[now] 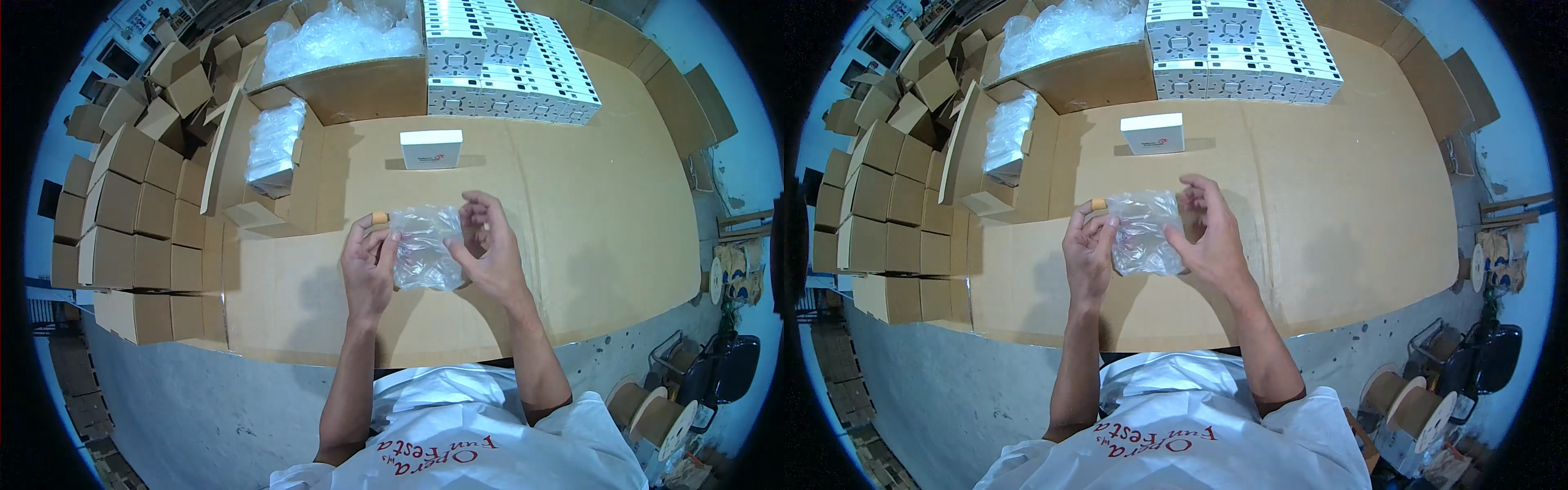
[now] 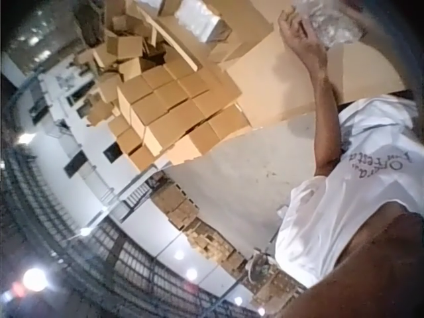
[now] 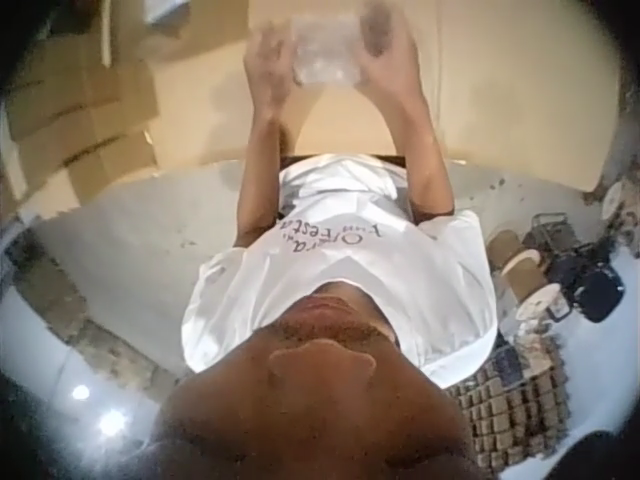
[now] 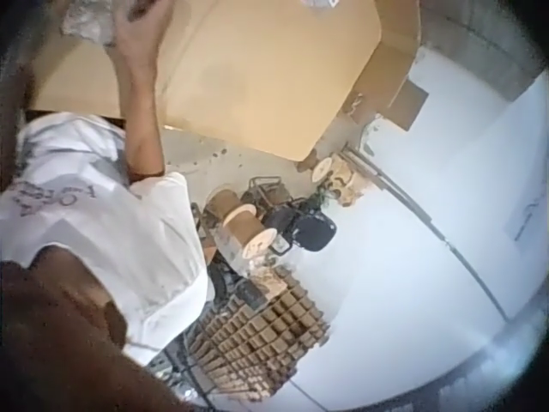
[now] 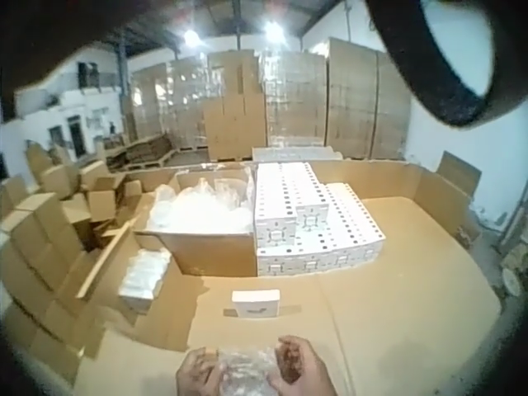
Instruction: Packing white product boxes into larger cardboard shipping cartons.
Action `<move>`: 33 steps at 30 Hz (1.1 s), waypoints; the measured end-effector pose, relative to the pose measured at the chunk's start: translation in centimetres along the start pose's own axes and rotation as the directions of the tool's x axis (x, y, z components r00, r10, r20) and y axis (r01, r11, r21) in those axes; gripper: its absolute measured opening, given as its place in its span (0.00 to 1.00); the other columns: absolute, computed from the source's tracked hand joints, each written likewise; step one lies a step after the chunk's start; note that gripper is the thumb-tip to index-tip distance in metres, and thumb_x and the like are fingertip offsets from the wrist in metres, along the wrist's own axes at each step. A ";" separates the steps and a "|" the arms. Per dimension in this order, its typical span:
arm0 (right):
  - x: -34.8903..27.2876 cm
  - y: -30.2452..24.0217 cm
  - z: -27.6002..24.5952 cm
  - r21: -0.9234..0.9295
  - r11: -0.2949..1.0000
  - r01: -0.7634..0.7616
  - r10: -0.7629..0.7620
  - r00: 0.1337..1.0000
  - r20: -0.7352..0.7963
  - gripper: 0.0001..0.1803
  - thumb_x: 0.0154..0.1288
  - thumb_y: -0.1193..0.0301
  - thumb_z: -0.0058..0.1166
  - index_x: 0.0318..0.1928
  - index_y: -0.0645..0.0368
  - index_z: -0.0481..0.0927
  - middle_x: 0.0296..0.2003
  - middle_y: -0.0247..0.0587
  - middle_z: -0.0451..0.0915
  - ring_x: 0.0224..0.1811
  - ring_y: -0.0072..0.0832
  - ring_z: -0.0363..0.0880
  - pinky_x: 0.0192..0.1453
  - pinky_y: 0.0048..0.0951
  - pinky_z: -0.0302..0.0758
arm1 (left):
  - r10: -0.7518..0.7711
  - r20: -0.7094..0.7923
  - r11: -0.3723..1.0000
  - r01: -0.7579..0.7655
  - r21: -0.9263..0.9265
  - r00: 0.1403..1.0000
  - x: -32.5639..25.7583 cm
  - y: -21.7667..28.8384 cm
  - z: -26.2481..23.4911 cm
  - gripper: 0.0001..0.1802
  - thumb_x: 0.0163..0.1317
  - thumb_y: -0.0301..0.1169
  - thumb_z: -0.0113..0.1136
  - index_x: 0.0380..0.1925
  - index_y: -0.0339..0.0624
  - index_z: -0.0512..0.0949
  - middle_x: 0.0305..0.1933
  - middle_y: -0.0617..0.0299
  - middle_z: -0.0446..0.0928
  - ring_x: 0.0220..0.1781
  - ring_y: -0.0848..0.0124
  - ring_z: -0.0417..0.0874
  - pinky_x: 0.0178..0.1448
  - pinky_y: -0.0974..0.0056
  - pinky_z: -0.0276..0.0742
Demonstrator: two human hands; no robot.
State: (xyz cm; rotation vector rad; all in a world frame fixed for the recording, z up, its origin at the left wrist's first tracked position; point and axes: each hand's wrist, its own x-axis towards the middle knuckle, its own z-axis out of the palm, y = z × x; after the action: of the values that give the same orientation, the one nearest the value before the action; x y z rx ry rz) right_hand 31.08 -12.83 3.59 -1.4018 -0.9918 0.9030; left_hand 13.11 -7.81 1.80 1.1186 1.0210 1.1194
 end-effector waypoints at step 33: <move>4.4 0.3 -3.2 0.157 0.987 0.016 -0.099 0.839 0.536 0.04 0.71 0.74 0.59 0.43 0.61 0.82 0.34 0.29 0.80 0.38 0.14 0.73 0.43 0.23 0.73 | 0.256 0.349 0.932 -0.326 0.158 0.901 3.2 3.2 0.8 0.28 0.62 0.18 0.63 0.62 0.32 0.66 0.45 0.55 0.82 0.58 0.67 0.80 0.68 0.62 0.71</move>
State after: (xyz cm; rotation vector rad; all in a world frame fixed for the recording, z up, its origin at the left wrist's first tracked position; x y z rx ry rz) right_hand 35.65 -9.81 3.63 -0.9951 -1.3498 1.3424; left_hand 13.95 -4.52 4.95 1.6134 0.7382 1.0286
